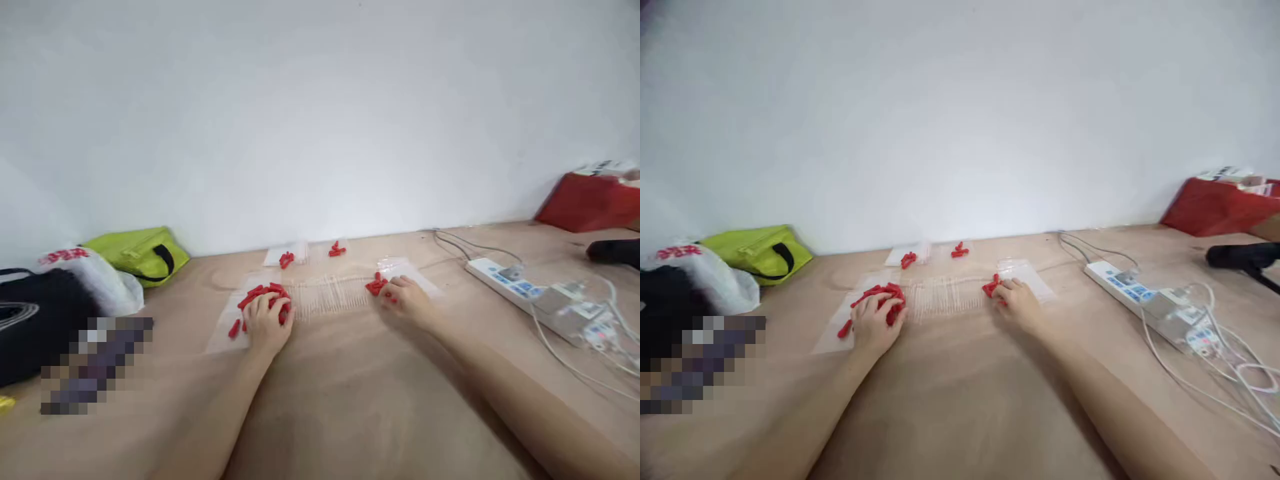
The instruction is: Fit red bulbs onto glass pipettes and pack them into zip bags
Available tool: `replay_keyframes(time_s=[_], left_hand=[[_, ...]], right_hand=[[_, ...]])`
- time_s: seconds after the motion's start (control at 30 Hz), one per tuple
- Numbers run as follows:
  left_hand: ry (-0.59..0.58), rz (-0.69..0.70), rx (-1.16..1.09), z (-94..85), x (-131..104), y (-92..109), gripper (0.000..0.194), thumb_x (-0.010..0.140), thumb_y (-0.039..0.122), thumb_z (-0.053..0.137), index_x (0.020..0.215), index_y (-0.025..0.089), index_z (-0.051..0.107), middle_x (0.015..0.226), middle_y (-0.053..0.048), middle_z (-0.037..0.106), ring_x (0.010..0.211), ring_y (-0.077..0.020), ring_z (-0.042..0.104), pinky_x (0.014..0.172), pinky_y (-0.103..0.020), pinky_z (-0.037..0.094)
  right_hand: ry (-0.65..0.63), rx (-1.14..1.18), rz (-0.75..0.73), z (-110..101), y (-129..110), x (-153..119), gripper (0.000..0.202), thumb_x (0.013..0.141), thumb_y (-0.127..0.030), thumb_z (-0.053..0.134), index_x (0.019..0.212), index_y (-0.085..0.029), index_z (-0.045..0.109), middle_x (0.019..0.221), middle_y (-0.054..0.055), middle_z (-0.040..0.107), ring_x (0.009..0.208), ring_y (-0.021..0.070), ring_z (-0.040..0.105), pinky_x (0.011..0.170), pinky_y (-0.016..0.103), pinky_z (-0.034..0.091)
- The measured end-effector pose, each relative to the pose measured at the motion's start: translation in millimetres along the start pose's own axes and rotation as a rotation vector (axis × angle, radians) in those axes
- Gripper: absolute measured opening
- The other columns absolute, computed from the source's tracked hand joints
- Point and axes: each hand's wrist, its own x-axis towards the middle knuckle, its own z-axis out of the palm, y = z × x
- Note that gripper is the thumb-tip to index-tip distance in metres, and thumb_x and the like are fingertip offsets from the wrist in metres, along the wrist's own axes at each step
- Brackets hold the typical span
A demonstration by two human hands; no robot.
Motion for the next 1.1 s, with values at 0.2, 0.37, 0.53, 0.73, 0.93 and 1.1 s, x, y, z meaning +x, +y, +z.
replay_keyframes(time_s=[0.2,0.37,0.53,0.73,0.93,1.1], left_hand=[[0.012,-0.046,-0.032,-4.5,-0.8,1.3,0.013,0.074,0.031,0.059,0.078,0.021,0.066,0.094,-0.007,0.06,0.094,-0.026,0.049,0.083,-0.04,0.031],[-0.039,-0.076,-0.079,-9.7,10.7,28.9,0.01,0.073,0.028,0.058,0.073,0.022,0.066,0.092,-0.006,0.06,0.091,-0.0245,0.049,0.081,-0.038,0.032],[-0.271,-0.072,-0.13,5.2,35.4,82.5,0.006,0.07,0.026,0.059,0.07,0.022,0.064,0.095,-0.006,0.057,0.093,-0.0239,0.047,0.08,-0.038,0.031],[-0.424,-0.063,-0.046,18.3,49.6,117.0,0.028,0.071,0.042,0.057,0.068,0.016,0.066,0.091,-0.012,0.055,0.093,-0.0287,0.043,0.081,-0.044,0.03],[-0.458,-0.038,0.015,17.6,42.7,118.2,0.027,0.074,0.033,0.051,0.075,0.012,0.069,0.091,-0.015,0.055,0.094,-0.0295,0.043,0.081,-0.044,0.03],[-0.452,-0.058,0.019,18.4,44.4,120.5,0.024,0.075,0.025,0.048,0.074,0.012,0.068,0.088,-0.014,0.057,0.09,-0.0291,0.045,0.077,-0.043,0.031]], right_hand=[[0.038,-0.004,-0.007,10.8,6.5,-7.8,0.013,0.079,-0.021,0.049,0.075,-0.018,0.061,0.081,0.008,0.057,0.08,0.0205,0.05,0.074,0.033,0.038],[0.245,0.363,-0.067,14.5,-16.2,-10.9,0.013,0.083,-0.018,0.041,0.088,-0.018,0.053,0.085,0.008,0.056,0.076,0.0169,0.054,0.068,0.029,0.043],[0.158,0.548,-0.255,15.6,-46.0,-20.5,0.011,0.08,-0.016,0.046,0.088,-0.019,0.052,0.092,0.007,0.058,0.079,0.0144,0.056,0.07,0.027,0.046],[0.269,0.579,-0.218,25.7,-45.9,-22.8,0.01,0.078,-0.024,0.054,0.069,-0.019,0.053,0.088,0.006,0.057,0.077,0.0143,0.056,0.067,0.027,0.047],[0.307,0.579,-0.189,29.5,-42.2,-18.8,0.008,0.076,-0.019,0.056,0.069,-0.019,0.052,0.085,0.006,0.055,0.077,0.0153,0.056,0.067,0.03,0.048],[0.31,0.603,-0.17,27.7,-44.6,-19.3,0.006,0.077,-0.018,0.053,0.072,-0.02,0.051,0.085,0.005,0.055,0.076,0.015,0.056,0.066,0.029,0.049]])
